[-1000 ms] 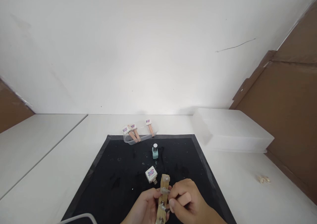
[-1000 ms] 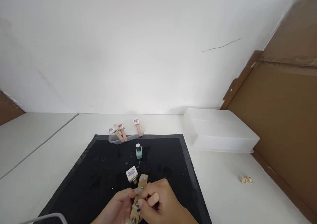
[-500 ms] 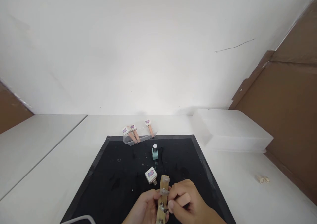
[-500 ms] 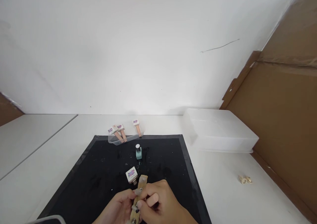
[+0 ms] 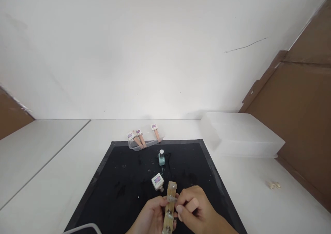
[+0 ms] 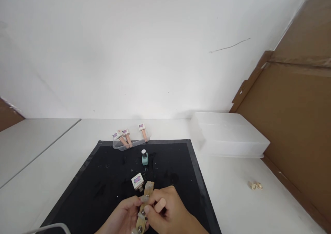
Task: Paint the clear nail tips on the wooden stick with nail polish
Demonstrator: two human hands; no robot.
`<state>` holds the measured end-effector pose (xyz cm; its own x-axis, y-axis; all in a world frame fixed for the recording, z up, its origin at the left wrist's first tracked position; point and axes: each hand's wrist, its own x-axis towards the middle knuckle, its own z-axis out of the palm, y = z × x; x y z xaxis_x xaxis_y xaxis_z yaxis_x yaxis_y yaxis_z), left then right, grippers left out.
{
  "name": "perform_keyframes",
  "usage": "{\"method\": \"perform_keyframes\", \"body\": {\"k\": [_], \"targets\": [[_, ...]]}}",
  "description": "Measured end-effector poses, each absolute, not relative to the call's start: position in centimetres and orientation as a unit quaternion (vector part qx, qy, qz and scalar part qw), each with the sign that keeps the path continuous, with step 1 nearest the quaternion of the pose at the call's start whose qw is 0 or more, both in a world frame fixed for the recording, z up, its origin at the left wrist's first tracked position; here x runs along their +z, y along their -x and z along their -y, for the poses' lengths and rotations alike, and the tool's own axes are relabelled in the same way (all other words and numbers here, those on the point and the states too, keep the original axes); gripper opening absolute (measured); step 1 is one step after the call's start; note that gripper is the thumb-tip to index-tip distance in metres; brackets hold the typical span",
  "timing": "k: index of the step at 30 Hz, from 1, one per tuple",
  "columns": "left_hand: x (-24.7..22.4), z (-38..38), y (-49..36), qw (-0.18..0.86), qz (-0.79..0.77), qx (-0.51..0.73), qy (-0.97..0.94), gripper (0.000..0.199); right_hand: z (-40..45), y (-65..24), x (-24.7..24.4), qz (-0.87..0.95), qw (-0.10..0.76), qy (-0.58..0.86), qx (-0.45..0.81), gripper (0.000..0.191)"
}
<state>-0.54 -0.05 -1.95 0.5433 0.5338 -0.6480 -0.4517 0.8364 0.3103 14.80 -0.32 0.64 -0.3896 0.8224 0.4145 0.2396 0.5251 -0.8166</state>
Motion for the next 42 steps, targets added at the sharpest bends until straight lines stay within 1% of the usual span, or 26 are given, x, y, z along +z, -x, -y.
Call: {"method": "perform_keyframes", "body": {"k": [4, 8, 11, 17, 25, 32, 34, 38, 42], "targets": [[-1.94, -0.05, 0.57, 0.874, -0.391, 0.284, -0.049, 0.011, 0.22, -14.85, 0.83, 0.759, 0.447, 0.346, 0.322, 0.025], [-2.16, 0.02, 0.41, 0.882, -0.372, 0.283, -0.057, 0.013, 0.27, -14.92, 0.69, 0.753, 0.425, 0.341, 0.369, 0.022], [-2.19, 0.17, 0.27, 0.881, -0.363, 0.297, -0.067, 0.010, 0.28, -14.85, 0.71, 0.762, 0.407, 0.335, 0.377, 0.022], [-1.98, 0.15, 0.44, 0.873, -0.391, 0.289, -0.044, 0.011, 0.23, -14.86, 0.63, 0.756, 0.438, 0.341, 0.347, 0.023], [-2.32, 0.34, 0.16, 0.876, -0.363, 0.308, -0.072, 0.008, 0.10, -14.77, 0.62, 0.753, 0.398, 0.324, 0.412, 0.013], [-1.89, 0.29, 0.22, 0.867, -0.393, 0.300, -0.067, 0.013, 0.04, -14.77, 0.46, 0.732, 0.439, 0.313, 0.416, 0.020], [-1.97, 0.28, 0.22, 0.869, -0.386, 0.303, -0.068, 0.012, 0.08, -14.85, 0.53, 0.739, 0.431, 0.308, 0.417, 0.021], [-2.33, 0.28, 0.23, 0.879, -0.369, 0.291, -0.080, 0.012, 0.14, -14.92, 0.81, 0.760, 0.375, 0.317, 0.426, 0.020], [-2.43, 0.35, 0.29, 0.882, -0.357, 0.297, -0.084, 0.016, 0.11, -14.87, 0.54, 0.760, 0.383, 0.314, 0.421, 0.023]]}}
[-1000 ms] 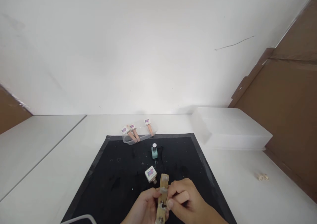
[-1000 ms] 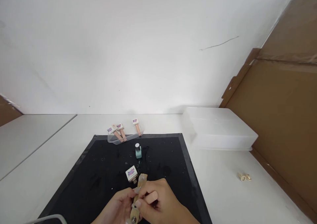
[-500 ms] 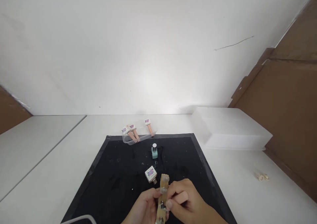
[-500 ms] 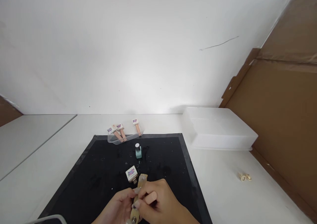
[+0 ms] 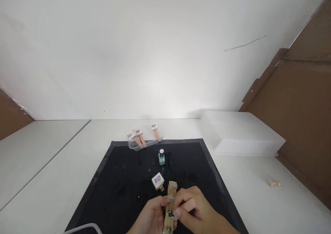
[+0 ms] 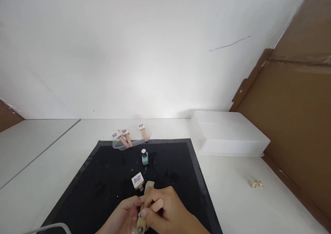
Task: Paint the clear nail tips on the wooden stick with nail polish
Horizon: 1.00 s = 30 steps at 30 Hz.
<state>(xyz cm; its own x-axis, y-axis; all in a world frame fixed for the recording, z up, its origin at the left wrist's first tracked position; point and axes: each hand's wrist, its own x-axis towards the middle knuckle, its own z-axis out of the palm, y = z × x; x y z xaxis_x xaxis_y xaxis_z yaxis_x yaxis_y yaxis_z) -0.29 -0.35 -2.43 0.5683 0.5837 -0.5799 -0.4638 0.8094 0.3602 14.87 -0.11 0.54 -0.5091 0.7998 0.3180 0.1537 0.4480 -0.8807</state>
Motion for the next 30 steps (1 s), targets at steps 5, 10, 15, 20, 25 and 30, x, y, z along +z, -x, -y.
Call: {"method": "perform_keyframes", "body": {"k": [5, 10, 15, 20, 25, 30], "targets": [[-2.3, 0.4, 0.4, 0.876, -0.370, 0.298, -0.080, 0.014, 0.1, -14.9, 0.4, 0.761, 0.419, 0.314, 0.382, 0.025], [-2.6, 0.3, 0.3, 0.884, -0.359, 0.286, -0.085, 0.012, 0.2, -15.0, 0.9, 0.764, 0.386, 0.304, 0.419, 0.020], [-2.5, 0.2, 0.3, 0.878, -0.371, 0.291, -0.078, 0.016, 0.1, -14.9, 0.8, 0.752, 0.413, 0.309, 0.412, 0.022], [-1.9, 0.4, 0.3, 0.872, -0.380, 0.299, -0.079, 0.009, 0.2, -14.9, 0.8, 0.764, 0.425, 0.318, 0.365, 0.023], [-1.6, 0.6, 0.1, 0.872, -0.372, 0.302, -0.102, 0.006, 0.2, -14.9, 1.1, 0.775, 0.374, 0.315, 0.400, 0.018], [-2.3, 0.3, 0.3, 0.883, -0.361, 0.286, -0.092, 0.011, 0.1, -14.8, 0.8, 0.765, 0.392, 0.322, 0.398, 0.018]]}}
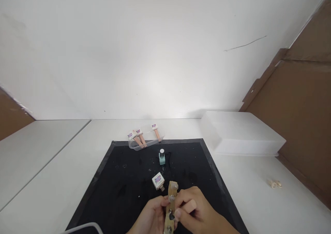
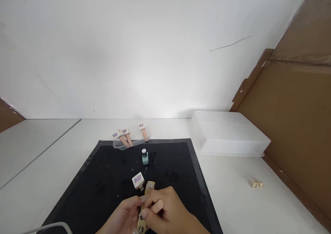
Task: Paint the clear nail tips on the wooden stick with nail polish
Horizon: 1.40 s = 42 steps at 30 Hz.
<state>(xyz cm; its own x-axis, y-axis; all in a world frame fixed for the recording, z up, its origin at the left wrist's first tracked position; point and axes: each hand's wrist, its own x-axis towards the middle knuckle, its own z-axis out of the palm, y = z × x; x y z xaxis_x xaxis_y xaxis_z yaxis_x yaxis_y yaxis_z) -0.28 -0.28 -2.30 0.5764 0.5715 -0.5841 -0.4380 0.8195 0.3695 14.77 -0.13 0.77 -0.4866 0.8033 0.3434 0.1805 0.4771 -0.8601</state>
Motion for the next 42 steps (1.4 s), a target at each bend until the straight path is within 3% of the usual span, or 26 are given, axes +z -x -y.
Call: {"method": "perform_keyframes", "body": {"k": [7, 20, 27, 34, 42], "targets": [[-2.4, 0.2, 0.4, 0.881, -0.373, 0.286, -0.060, 0.008, 0.4, -14.9, 0.3, 0.762, 0.429, 0.313, 0.370, 0.024], [-2.0, 0.3, 0.1, 0.881, -0.358, 0.302, -0.064, 0.005, 0.4, -14.9, 0.1, 0.811, 0.360, 0.323, 0.329, 0.014], [-2.6, 0.2, 0.7, 0.897, -0.334, 0.285, -0.042, 0.024, 0.6, -15.0, -0.3, 0.817, 0.398, 0.327, 0.259, 0.018], [-2.6, 0.0, 0.7, 0.898, -0.341, 0.273, -0.048, 0.028, 0.5, -15.1, 0.2, 0.816, 0.417, 0.299, 0.266, 0.017], [-2.2, 0.5, 0.3, 0.890, -0.347, 0.295, -0.017, 0.032, 0.1, -14.3, 0.4, 0.887, 0.384, 0.225, 0.125, 0.038]]}}
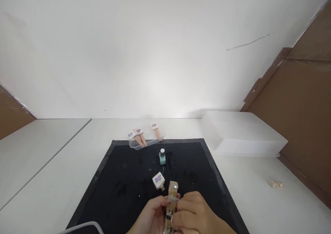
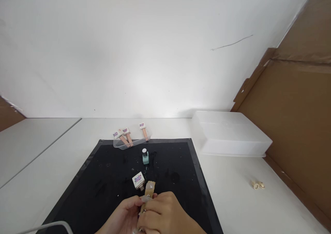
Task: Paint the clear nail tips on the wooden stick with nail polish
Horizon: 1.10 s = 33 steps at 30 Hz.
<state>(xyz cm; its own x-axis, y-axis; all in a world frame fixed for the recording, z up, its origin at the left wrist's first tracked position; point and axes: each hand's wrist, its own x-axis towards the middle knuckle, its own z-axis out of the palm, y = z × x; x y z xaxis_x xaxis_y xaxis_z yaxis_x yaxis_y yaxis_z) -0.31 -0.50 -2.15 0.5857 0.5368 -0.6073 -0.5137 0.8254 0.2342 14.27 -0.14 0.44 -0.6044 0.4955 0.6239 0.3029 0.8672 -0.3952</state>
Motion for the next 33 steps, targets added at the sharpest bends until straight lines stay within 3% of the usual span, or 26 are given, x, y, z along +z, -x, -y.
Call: {"method": "perform_keyframes", "body": {"k": [7, 16, 33], "targets": [[-1.5, 0.1, 0.1, 0.882, -0.367, 0.296, 0.008, 0.030, 0.6, -14.1, 1.0, 0.922, 0.326, 0.207, -0.020, 0.045], [-1.2, 0.2, 0.1, 0.872, -0.390, 0.297, -0.010, 0.032, 0.7, -13.9, 0.5, 0.905, 0.372, 0.199, -0.057, 0.056], [-1.5, 0.1, 0.2, 0.867, -0.395, 0.302, -0.024, 0.038, 0.9, -13.6, -0.8, 0.862, 0.440, 0.230, -0.106, 0.048]]}}
